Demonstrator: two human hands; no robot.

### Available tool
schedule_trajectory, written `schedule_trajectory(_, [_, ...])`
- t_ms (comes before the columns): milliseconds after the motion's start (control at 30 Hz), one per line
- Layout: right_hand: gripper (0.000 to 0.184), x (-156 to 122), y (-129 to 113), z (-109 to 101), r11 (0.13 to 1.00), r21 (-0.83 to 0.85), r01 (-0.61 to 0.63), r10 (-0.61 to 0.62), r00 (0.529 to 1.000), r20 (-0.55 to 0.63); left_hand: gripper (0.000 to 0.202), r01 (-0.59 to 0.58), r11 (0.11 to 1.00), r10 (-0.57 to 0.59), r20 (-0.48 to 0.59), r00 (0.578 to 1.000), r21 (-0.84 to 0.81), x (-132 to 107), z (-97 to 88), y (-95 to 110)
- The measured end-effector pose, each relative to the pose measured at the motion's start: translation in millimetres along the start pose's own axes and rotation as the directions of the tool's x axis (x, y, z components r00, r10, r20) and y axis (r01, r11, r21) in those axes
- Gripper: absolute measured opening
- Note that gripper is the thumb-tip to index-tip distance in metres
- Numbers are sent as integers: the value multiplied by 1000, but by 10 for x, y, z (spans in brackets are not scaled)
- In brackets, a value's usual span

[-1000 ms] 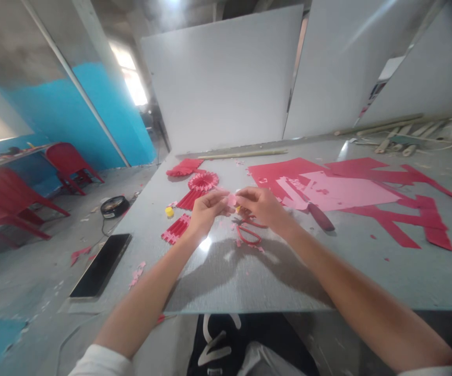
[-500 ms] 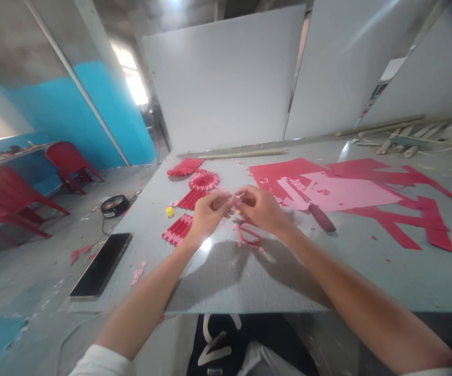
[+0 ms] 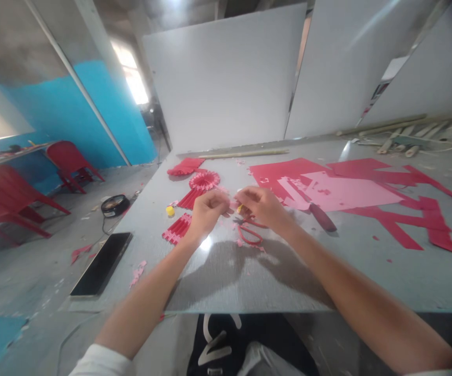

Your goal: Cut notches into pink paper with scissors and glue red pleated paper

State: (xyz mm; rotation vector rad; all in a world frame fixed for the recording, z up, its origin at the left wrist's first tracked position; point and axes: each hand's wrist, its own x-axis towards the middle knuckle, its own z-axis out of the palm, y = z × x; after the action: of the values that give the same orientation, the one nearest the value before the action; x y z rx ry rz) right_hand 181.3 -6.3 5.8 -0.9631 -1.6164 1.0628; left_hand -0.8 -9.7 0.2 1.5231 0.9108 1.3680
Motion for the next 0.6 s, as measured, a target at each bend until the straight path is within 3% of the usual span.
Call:
schedule_trajectory(333, [23, -13, -8, -2, 1000, -8, 6, -5, 999, 31, 15, -2, 1000, 2, 25, 1000, -22, -8, 16, 13])
schedule_trajectory(600, [17, -28, -22, 5, 993, -113, 19, -14, 999, 38, 22, -17, 994, 15, 23, 1000, 107, -19, 12, -5])
